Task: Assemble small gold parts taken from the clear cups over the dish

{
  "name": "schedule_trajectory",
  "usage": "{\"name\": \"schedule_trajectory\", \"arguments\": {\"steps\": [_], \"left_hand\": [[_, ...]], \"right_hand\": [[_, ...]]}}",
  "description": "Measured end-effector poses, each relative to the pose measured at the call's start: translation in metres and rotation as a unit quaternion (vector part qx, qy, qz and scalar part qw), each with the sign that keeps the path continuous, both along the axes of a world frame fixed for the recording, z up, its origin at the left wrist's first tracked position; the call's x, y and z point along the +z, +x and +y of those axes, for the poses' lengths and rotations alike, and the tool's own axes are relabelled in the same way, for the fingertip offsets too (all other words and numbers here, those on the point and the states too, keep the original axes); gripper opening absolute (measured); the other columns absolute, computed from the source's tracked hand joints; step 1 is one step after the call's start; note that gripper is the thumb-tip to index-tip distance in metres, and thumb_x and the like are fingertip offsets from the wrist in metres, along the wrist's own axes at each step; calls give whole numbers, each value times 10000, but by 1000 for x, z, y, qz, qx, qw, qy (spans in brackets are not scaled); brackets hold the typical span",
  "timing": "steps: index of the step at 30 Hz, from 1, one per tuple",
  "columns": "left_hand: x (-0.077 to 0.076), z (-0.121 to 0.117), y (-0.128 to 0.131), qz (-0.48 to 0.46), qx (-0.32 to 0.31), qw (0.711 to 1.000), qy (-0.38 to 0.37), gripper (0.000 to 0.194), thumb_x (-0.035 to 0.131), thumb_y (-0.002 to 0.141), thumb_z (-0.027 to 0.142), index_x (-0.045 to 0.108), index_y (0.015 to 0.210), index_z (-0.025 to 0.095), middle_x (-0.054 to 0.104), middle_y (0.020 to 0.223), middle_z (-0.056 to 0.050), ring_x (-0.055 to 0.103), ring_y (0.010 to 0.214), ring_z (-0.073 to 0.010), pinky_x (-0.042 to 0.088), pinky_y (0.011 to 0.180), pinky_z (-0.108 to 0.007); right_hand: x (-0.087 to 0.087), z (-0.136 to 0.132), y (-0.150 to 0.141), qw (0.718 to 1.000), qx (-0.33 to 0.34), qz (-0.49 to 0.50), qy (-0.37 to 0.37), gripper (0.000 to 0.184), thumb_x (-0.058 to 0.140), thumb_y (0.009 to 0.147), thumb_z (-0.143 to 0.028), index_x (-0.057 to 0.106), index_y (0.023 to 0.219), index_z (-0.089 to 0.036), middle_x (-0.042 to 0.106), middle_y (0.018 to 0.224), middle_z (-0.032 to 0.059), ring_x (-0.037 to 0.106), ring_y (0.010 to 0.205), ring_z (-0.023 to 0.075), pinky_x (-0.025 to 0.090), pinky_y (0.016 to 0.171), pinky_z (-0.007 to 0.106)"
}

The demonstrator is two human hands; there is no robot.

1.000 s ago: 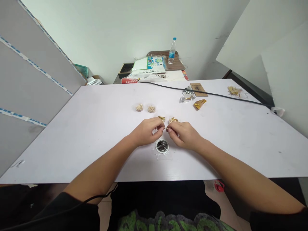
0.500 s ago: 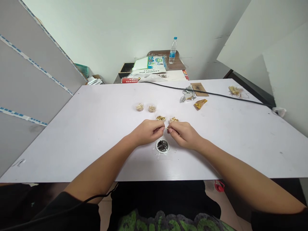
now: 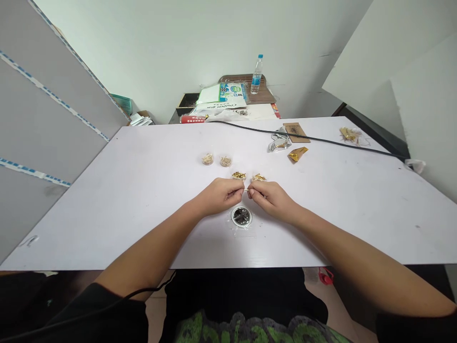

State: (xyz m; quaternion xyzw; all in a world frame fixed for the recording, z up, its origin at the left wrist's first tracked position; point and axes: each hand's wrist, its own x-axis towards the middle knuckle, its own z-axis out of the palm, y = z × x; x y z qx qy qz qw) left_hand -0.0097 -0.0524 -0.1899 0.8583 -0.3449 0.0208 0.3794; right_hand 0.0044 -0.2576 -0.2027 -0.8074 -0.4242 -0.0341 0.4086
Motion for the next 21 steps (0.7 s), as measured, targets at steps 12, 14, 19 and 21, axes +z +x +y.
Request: {"name": "schedule_trajectory", "arguments": {"steps": [12,14,19,21], "left_hand": [[0,-1,-1,12,-18,1000,-7,199,389,890,171,452,702,161,494,663,18,429,620,-93,367,632,-216],[0,-1,-1,7,-21,1000,-6,198,386,895,170,458,710,161,496,667,17,432,623,-94,371,636,-218],[-1,-1,-1,-2,-27,1000,-2,192,378,894,167,470,725,161,500,673,15,434,627,-97,377,647,-222],[-2,-1,-1,1,-25,1000,1,191,376,893,169,472,727,162,500,675,13,434,628,-99,378,648,-224]], "right_hand": [[-1,-2,1,999,-1,48,10,221,390,931,-225,526,763,-176,545,651,-1,500,606,116,387,614,241],[-2,-2,1,998,-3,60,8,221,393,928,-233,531,765,-177,550,657,2,503,614,120,389,622,247],[-2,1,0,994,-2,105,12,232,390,922,-254,539,762,-176,481,593,-24,447,555,113,364,586,249],[-1,1,0,993,-1,116,16,238,386,918,-259,536,753,-175,463,577,-31,429,541,111,355,582,252]]}}
